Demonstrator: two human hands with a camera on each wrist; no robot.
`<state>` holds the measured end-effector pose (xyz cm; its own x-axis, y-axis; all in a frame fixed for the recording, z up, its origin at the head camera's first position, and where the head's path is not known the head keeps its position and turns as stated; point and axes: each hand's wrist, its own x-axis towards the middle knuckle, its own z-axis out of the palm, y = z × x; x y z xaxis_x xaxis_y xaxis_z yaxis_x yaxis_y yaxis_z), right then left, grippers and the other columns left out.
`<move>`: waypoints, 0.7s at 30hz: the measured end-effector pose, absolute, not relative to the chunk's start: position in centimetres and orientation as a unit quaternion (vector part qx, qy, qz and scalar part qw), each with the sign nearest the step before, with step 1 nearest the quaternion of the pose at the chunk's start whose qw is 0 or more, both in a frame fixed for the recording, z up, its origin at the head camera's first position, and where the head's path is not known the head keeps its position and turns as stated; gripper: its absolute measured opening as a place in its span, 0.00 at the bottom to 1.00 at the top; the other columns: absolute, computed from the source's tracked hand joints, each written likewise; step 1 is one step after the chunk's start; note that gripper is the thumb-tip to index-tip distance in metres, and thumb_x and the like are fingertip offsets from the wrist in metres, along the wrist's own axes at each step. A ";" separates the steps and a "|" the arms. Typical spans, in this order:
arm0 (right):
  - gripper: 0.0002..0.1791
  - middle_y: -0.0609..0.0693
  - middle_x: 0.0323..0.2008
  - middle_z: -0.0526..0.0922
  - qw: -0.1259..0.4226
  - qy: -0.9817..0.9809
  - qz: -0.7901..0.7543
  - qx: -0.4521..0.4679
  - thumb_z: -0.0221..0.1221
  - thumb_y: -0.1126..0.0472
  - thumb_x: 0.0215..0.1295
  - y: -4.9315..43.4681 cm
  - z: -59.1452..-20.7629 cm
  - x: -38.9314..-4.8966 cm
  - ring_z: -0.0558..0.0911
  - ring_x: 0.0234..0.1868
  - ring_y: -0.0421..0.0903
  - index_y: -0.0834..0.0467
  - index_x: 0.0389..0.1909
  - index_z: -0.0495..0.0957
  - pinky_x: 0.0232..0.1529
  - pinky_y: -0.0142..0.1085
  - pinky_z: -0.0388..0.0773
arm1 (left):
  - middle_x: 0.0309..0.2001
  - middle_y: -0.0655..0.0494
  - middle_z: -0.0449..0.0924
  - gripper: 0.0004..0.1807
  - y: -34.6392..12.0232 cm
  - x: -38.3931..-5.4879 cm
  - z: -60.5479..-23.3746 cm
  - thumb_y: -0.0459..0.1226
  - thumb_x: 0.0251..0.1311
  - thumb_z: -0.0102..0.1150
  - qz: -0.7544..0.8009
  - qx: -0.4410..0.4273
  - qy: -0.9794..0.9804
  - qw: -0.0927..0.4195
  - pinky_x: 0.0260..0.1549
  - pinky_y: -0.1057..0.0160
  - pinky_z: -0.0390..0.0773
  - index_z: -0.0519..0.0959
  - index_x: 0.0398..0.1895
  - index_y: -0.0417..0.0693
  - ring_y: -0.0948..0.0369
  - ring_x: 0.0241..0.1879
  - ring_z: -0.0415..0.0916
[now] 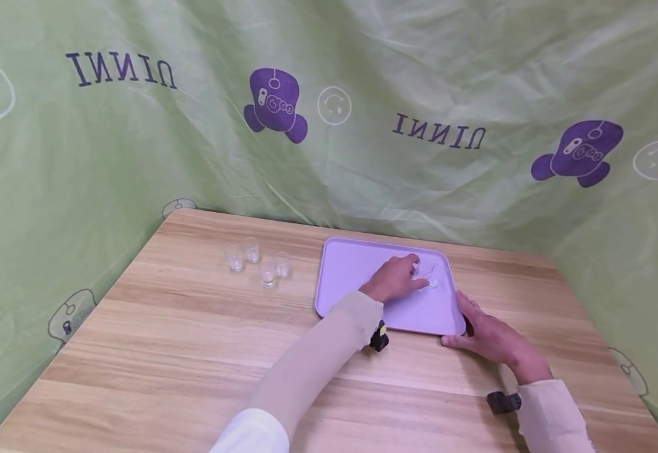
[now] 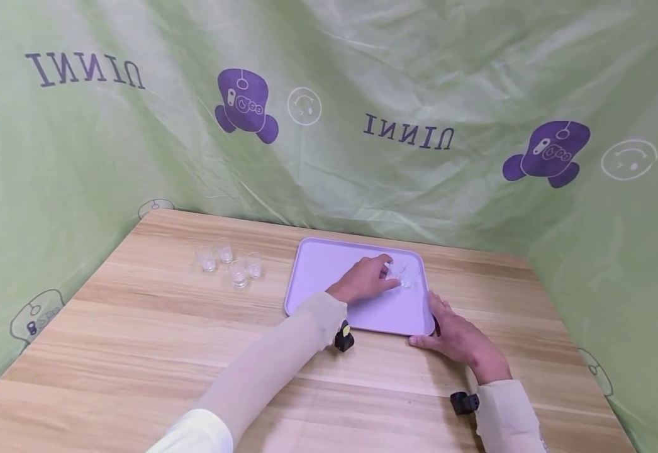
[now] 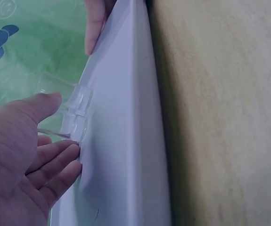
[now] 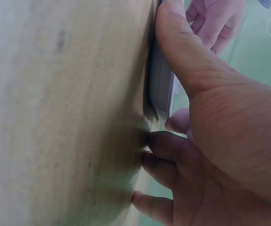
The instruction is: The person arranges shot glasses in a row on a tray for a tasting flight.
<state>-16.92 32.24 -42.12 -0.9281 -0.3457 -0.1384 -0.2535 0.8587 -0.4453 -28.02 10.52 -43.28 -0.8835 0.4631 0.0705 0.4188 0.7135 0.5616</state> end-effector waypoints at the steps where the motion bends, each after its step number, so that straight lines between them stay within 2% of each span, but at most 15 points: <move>1: 0.64 0.78 0.74 0.49 0.109 0.958 -0.215 -0.155 0.68 0.37 0.63 32.2 -42.2 -17.0 0.52 0.72 0.78 0.68 0.81 0.41 0.67 0.70 0.56 | 0.47 0.57 0.84 0.29 10.4 -28.0 -43.3 0.52 0.68 0.66 0.298 0.239 0.923 0.040 0.43 0.69 0.76 0.75 0.65 0.48 0.64 0.44 0.80; 6: 0.64 0.78 0.75 0.48 0.117 0.958 -0.217 -0.144 0.67 0.35 0.63 32.3 -42.2 -17.1 0.52 0.73 0.77 0.68 0.81 0.42 0.67 0.70 0.54 | 0.50 0.56 0.83 0.30 9.8 -28.0 -43.3 0.52 0.68 0.65 0.288 0.246 0.925 0.041 0.46 0.68 0.76 0.74 0.67 0.48 0.64 0.46 0.79; 11: 0.62 0.81 0.73 0.49 0.126 0.958 -0.216 -0.140 0.67 0.38 0.65 32.4 -42.0 -16.9 0.53 0.72 0.79 0.70 0.80 0.42 0.66 0.70 0.57 | 0.55 0.55 0.83 0.32 8.9 -27.8 -43.4 0.52 0.68 0.65 0.265 0.257 0.929 0.029 0.53 0.67 0.76 0.73 0.70 0.48 0.62 0.54 0.79; 21: 0.63 0.81 0.73 0.46 0.142 0.958 -0.217 -0.126 0.66 0.36 0.65 32.3 -42.0 -17.2 0.51 0.72 0.79 0.71 0.79 0.40 0.67 0.71 0.54 | 0.59 0.57 0.81 0.30 6.3 -27.3 -42.7 0.53 0.69 0.63 0.238 0.287 0.928 0.000 0.56 0.64 0.75 0.74 0.69 0.51 0.61 0.59 0.76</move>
<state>-17.20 32.35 -42.01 -0.9282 -0.3023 -0.2167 -0.1797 0.8746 -0.4504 -27.26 6.25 -42.73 -0.8350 0.5327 0.1377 0.5332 0.7215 0.4417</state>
